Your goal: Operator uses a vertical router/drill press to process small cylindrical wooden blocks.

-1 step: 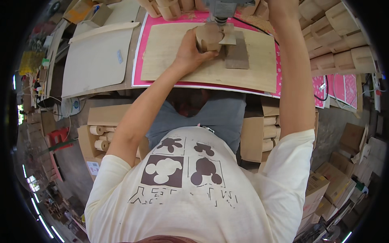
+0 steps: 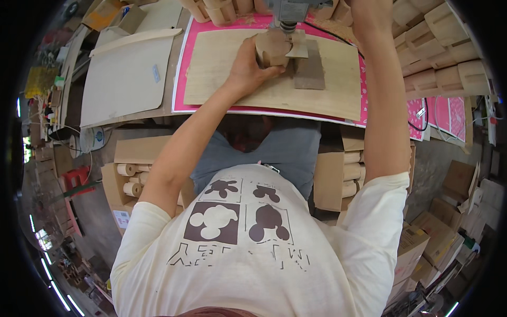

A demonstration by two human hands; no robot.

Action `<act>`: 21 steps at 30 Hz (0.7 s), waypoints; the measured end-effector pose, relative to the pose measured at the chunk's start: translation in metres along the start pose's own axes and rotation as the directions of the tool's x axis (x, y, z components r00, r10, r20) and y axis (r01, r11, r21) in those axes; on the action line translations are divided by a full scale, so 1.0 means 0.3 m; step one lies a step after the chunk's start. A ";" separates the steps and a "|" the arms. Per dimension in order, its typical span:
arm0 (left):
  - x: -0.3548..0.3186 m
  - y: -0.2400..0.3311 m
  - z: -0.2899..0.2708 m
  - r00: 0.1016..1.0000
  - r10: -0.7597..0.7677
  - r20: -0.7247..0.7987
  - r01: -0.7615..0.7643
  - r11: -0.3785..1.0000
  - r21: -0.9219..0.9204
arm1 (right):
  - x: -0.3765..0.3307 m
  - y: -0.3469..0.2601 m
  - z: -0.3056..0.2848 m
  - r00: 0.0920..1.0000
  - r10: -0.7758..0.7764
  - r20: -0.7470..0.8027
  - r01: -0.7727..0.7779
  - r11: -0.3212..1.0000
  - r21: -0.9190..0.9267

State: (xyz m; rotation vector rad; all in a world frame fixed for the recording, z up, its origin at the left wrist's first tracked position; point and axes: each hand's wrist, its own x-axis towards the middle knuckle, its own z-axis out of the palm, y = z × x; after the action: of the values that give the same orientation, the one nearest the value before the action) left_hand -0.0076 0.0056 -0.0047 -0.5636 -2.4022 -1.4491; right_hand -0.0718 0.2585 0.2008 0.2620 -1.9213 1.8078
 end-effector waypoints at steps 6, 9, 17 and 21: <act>-0.023 -0.025 -0.043 0.999 -0.030 -0.044 0.032 0.998 0.044 | -0.279 0.049 -0.003 0.997 -0.074 -0.019 0.073 0.997 -0.030; -0.018 -0.020 -0.026 0.999 0.003 -0.047 -0.001 0.999 0.054 | -0.424 0.095 0.018 0.978 -0.207 -0.031 0.208 0.978 0.025; -0.016 -0.043 -0.006 0.999 -0.002 -0.048 0.002 1.000 -0.002 | -0.239 0.003 0.135 0.936 -0.315 -0.155 0.307 0.949 -0.075; -0.017 -0.047 -0.005 0.999 -0.031 -0.030 0.032 0.999 0.013 | -0.042 -0.054 0.073 0.999 0.034 0.021 -0.033 0.999 -0.040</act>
State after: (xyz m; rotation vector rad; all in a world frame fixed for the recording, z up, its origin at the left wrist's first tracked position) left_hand -0.0097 -0.0027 -0.0171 -0.5000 -2.4066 -1.4426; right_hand -0.0583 0.2331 0.2090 0.2382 -1.9862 1.7929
